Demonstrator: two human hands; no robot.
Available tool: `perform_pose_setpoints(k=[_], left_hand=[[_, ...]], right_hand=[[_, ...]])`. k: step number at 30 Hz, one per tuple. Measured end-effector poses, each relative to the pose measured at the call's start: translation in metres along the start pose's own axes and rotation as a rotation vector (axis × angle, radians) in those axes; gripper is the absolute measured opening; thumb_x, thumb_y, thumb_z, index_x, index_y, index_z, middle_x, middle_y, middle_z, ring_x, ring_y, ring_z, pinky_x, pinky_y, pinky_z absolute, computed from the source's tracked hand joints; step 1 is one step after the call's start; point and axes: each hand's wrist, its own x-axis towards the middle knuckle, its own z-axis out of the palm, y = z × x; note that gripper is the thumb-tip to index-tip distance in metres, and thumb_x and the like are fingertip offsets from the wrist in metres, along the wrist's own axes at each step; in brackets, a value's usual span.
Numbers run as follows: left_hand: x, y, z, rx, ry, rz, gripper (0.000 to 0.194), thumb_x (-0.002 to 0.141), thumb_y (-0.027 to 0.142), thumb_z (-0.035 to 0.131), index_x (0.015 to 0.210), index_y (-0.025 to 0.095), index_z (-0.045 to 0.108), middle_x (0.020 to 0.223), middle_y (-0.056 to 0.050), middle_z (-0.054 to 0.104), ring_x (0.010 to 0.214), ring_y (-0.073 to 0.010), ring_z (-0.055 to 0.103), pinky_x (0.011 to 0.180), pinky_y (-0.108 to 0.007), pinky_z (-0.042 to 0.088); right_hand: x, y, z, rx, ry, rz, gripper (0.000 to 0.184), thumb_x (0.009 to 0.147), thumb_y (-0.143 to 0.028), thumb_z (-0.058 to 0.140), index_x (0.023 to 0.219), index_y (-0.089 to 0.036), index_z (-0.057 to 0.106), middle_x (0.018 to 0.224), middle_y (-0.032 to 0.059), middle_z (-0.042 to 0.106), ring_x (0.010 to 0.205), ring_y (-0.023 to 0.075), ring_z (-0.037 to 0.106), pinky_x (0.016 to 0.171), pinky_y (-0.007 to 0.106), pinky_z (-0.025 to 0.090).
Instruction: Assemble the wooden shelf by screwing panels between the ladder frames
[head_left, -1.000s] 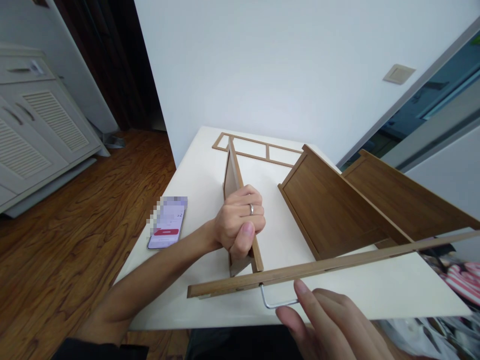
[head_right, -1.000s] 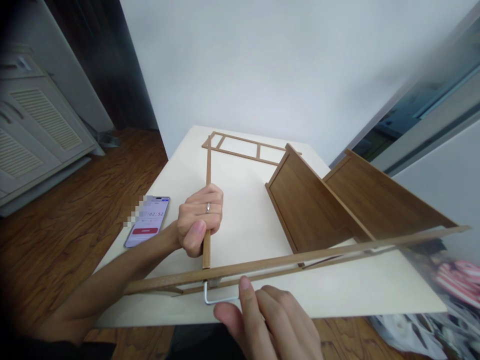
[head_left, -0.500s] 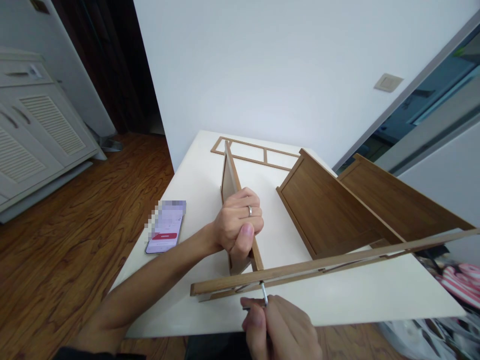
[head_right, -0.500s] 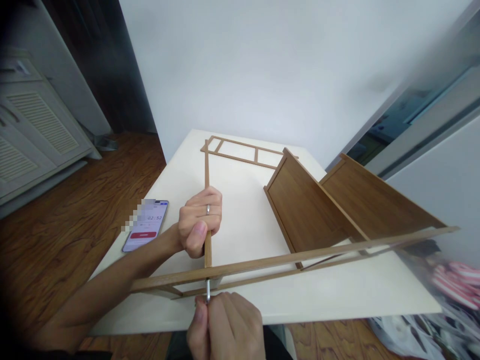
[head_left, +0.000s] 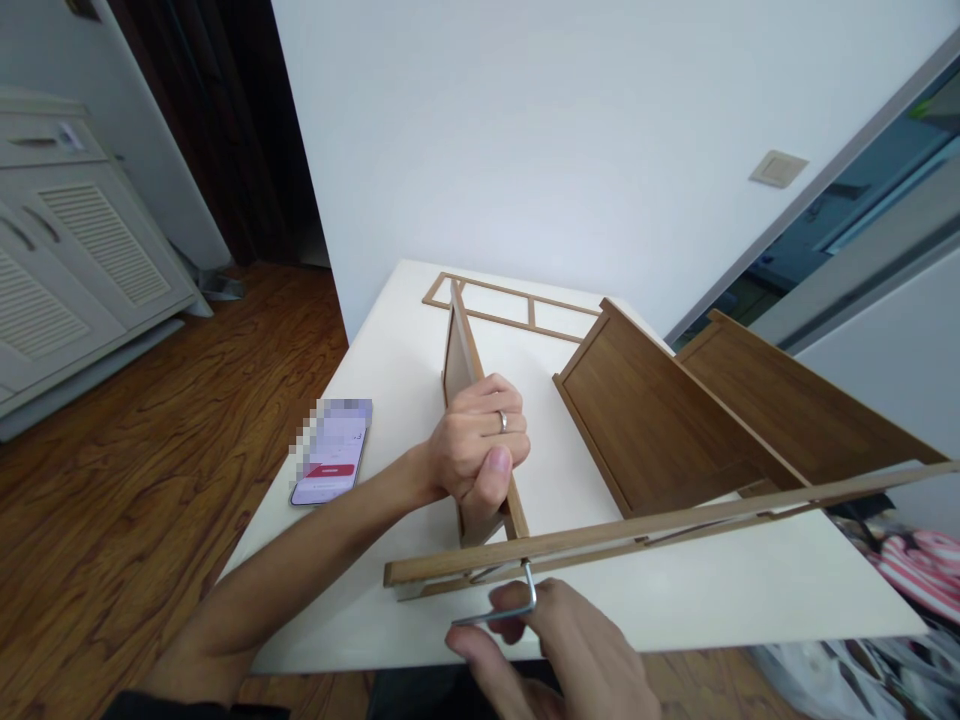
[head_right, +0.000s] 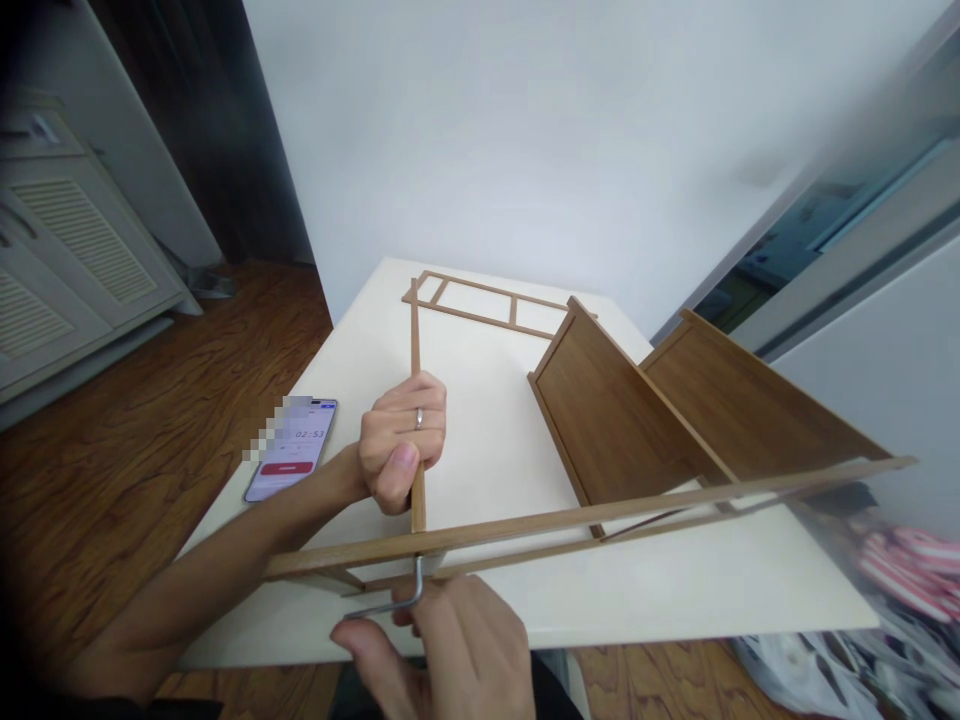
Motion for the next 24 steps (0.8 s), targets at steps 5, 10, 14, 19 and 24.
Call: perform_pose_setpoints(k=[5, 10, 14, 19, 24], left_hand=[[-0.003, -0.001, 0.0, 0.037, -0.026, -0.006, 0.041, 0.102, 0.026, 0.023, 0.061, 0.023, 0.026, 0.048, 0.002, 0.033, 0.051, -0.0172, 0.033, 0.065, -0.038, 0.038], [-0.005, -0.002, 0.0, 0.024, -0.035, 0.002, 0.039, 0.102, 0.025, 0.025, 0.063, 0.023, 0.027, 0.05, 0.002, 0.034, 0.051, -0.0167, 0.032, 0.065, -0.038, 0.039], [-0.005, -0.001, 0.0, -0.022, -0.027, 0.003, 0.036, 0.101, 0.024, 0.027, 0.065, 0.023, 0.03, 0.052, 0.002, 0.036, 0.053, -0.0171, 0.034, 0.066, -0.038, 0.039], [-0.005, -0.001, 0.0, -0.004, -0.036, -0.004, 0.038, 0.102, 0.025, 0.026, 0.063, 0.023, 0.03, 0.051, 0.002, 0.037, 0.053, -0.0175, 0.036, 0.067, -0.038, 0.04], [-0.005, -0.001, 0.0, -0.008, -0.039, 0.001, 0.038, 0.101, 0.024, 0.026, 0.064, 0.023, 0.03, 0.051, 0.002, 0.037, 0.053, -0.0171, 0.034, 0.066, -0.039, 0.039]], right_hand=[[0.017, -0.001, -0.021, -0.297, 0.104, -0.214, 0.024, 0.085, -0.032, 0.085, 0.091, -0.016, 0.068, 0.066, 0.0007, 0.069, 0.057, 0.0159, 0.068, 0.053, 0.027, 0.052], [0.039, 0.001, -0.039, -0.394, -0.172, -0.567, 0.009, 0.09, -0.014, 0.078, 0.087, -0.016, 0.07, 0.069, -0.0014, 0.07, 0.06, 0.0113, 0.066, 0.054, 0.026, 0.048], [0.048, 0.0, -0.039, -0.436, -0.209, -0.679, 0.016, 0.091, -0.014, 0.077, 0.08, -0.016, 0.066, 0.064, -0.0035, 0.066, 0.052, 0.0104, 0.058, 0.048, 0.031, 0.042], [0.058, -0.005, -0.036, -0.42, -0.195, -0.688, 0.013, 0.1, -0.022, 0.067, 0.089, -0.016, 0.068, 0.061, -0.0045, 0.064, 0.049, 0.0095, 0.055, 0.048, 0.03, 0.045], [0.071, -0.01, -0.038, -0.374, -0.171, -0.585, 0.018, 0.093, -0.005, 0.061, 0.081, -0.019, 0.064, 0.051, -0.0069, 0.052, 0.045, 0.008, 0.051, 0.046, 0.024, 0.046]])
